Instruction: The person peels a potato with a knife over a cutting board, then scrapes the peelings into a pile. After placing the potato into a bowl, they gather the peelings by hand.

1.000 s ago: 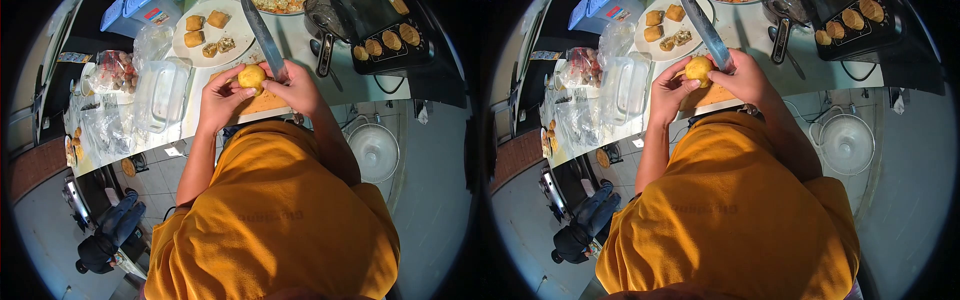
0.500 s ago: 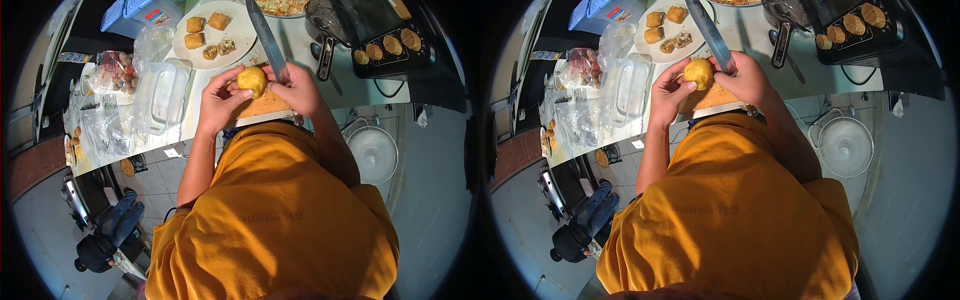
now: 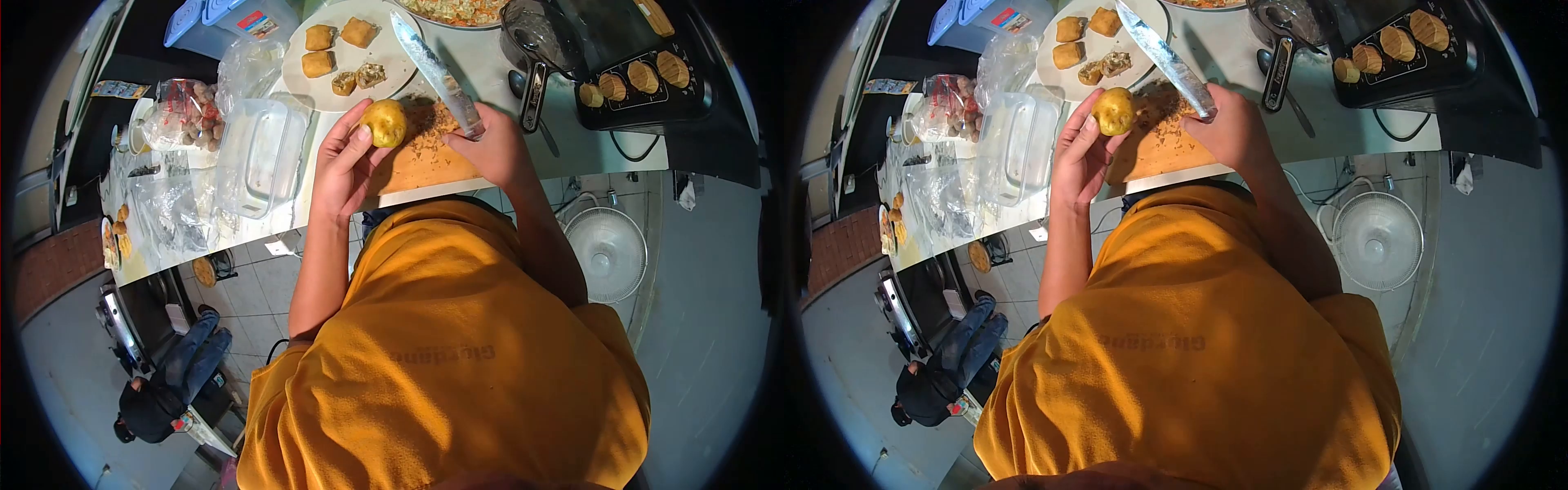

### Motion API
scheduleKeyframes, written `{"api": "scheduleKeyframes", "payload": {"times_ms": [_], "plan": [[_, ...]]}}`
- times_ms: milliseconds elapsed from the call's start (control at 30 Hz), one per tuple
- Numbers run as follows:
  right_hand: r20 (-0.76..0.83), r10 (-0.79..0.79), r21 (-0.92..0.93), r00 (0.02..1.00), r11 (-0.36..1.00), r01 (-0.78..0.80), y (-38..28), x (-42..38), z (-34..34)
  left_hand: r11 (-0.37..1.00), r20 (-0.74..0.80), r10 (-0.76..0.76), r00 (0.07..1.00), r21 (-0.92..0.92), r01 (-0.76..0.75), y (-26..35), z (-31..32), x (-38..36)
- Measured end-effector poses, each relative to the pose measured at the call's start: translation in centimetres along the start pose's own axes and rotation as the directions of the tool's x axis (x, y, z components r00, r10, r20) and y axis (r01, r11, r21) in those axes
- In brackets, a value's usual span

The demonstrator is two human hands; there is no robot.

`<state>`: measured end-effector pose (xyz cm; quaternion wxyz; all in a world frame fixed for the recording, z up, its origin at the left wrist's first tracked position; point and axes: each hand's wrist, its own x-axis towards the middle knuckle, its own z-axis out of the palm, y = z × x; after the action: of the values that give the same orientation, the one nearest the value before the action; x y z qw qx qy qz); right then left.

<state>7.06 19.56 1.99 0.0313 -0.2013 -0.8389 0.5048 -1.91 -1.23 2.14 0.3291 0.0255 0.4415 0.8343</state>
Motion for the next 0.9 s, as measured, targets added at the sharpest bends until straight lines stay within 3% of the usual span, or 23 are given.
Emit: {"api": "scheduleKeyframes", "payload": {"times_ms": [33,267,333,367,433,533,900], "plan": [[-0.033,-0.031,0.066,0.999,0.997,0.033,0.1,-0.1,0.2,1.000,-0.001,0.000,1.000,-0.002,0.000,0.0,-0.1,0.0],[-0.067,-0.041,0.030,0.997,0.999,0.043,0.2,-0.1,0.7,0.994,0.027,-0.056,0.998,-0.089,0.058,0.2,-0.2,-0.4],[-0.002,-0.053,0.162,0.999,0.985,0.053,-0.6,-0.5,0.7,0.994,0.029,-0.051,0.998,-0.095,0.054,0.1,-0.1,-0.4],[-0.003,-0.053,0.162,0.999,0.985,0.053,-1.1,-0.7,0.8,0.997,0.021,-0.038,0.999,-0.069,0.039,-0.1,-0.1,-0.4],[0.000,-0.038,0.357,0.999,0.933,0.035,-2.3,-0.9,1.1,0.999,0.013,-0.025,1.000,-0.042,0.025,-0.4,0.2,-0.4],[-0.042,-0.057,0.500,0.997,0.863,0.071,-3.7,-1.1,1.6,0.998,0.010,-0.045,0.999,-0.038,0.046,-0.6,0.8,-0.6],[0.045,-0.066,0.520,0.997,0.854,0.034,-2.6,-1.1,1.7,0.991,-0.017,0.049,0.999,0.128,-0.047,-1.4,1.4,-1.0]]}}
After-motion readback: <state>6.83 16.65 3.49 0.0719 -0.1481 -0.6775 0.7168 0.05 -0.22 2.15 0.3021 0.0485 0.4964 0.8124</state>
